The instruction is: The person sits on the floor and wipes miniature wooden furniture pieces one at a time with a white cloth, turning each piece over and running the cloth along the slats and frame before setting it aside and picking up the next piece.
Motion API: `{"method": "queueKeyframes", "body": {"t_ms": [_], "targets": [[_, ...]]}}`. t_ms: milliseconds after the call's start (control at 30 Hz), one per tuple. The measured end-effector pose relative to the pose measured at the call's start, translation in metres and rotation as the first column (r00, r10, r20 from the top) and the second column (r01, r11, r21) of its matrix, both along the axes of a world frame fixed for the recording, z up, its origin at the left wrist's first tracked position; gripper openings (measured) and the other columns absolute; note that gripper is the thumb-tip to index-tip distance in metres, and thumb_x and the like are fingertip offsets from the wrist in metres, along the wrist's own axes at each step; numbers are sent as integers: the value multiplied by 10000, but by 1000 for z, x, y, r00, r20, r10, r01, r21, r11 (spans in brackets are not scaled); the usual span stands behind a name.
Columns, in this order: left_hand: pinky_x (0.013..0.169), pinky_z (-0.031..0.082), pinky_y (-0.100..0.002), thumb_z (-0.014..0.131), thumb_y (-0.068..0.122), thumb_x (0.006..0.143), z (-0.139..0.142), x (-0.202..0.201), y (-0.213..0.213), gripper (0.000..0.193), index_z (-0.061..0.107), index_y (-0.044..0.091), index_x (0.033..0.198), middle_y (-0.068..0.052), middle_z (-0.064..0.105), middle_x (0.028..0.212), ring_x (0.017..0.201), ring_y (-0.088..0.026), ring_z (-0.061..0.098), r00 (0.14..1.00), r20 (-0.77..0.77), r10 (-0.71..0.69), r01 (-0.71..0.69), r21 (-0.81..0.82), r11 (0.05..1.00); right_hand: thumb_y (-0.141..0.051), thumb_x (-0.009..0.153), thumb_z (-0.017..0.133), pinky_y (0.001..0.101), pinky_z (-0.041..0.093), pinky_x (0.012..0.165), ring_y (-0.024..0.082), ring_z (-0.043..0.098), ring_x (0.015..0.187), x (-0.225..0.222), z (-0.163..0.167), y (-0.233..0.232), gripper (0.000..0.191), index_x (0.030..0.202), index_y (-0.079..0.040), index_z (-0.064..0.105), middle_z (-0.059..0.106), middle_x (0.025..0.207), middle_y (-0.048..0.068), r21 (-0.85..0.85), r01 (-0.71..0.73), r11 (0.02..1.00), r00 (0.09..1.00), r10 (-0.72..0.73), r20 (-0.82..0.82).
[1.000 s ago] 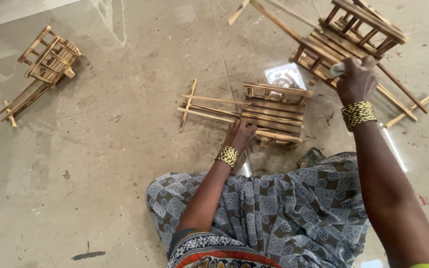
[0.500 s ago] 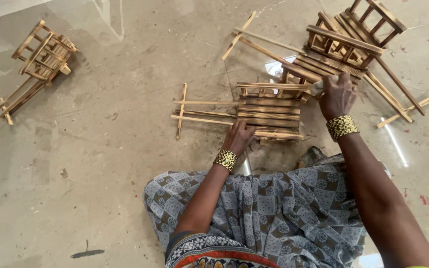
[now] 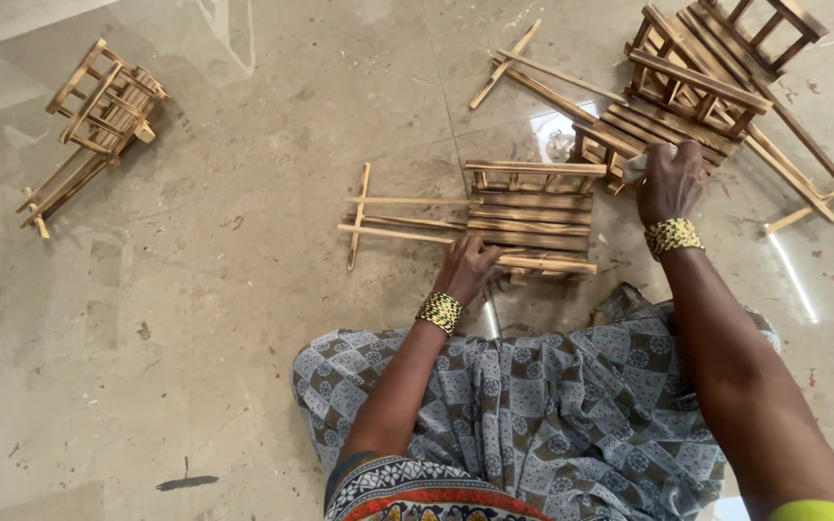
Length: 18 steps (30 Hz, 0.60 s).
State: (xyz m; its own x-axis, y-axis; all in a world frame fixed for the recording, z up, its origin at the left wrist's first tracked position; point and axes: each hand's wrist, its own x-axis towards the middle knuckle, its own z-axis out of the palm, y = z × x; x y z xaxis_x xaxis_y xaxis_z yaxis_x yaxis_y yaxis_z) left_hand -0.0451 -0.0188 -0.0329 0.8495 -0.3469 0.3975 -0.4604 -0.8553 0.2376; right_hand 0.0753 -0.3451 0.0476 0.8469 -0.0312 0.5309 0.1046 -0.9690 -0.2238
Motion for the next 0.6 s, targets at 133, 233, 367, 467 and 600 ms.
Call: {"method": "queueKeyframes", "body": {"t_ms": [133,233,367,467,600], "targets": [[1006,451,-506,751,350,887,11,-4,-11,373,688,182,1214,-121,630,1197,1179,-287,574,1000,-26,5,-7,-68,998,-28,860,795,495,526,772,352,572,1095,-17,6,11,434,1239,-147,620,501,1184,165,77,-161,984,964,140,228],[1057,430,-499,744,449,875,20,-7,-9,433,686,176,1206,-130,626,1257,1205,-281,565,995,-43,95,-102,-225,969,17,1071,718,352,575,621,245,640,1015,-32,4,41,321,1260,-239,680,594,1278,105,131,-179,975,983,173,58],[1100,409,-515,699,549,858,18,0,16,646,568,109,1313,-213,546,1379,1270,-327,548,870,43,492,-353,-642,680,-136,689,870,423,622,706,330,624,947,-82,-18,88,525,1180,-167,688,580,1219,204,107,-576,810,799,586,-137],[1114,430,-519,673,600,888,14,7,43,811,419,72,1449,-264,477,1477,1309,-361,559,767,-587,257,-569,-809,-149,-136,752,857,380,617,746,303,606,982,-94,-31,106,498,1203,-132,648,565,1167,170,217,-707,673,617,737,-276],[1077,419,-507,690,618,857,22,15,59,914,331,113,1530,-265,424,1502,1285,-369,549,791,-561,-243,-572,-538,-620,-122,792,821,349,614,821,263,610,1034,-94,-42,114,397,1162,-191,697,578,1128,104,90,-751,655,626,748,-222]]}}
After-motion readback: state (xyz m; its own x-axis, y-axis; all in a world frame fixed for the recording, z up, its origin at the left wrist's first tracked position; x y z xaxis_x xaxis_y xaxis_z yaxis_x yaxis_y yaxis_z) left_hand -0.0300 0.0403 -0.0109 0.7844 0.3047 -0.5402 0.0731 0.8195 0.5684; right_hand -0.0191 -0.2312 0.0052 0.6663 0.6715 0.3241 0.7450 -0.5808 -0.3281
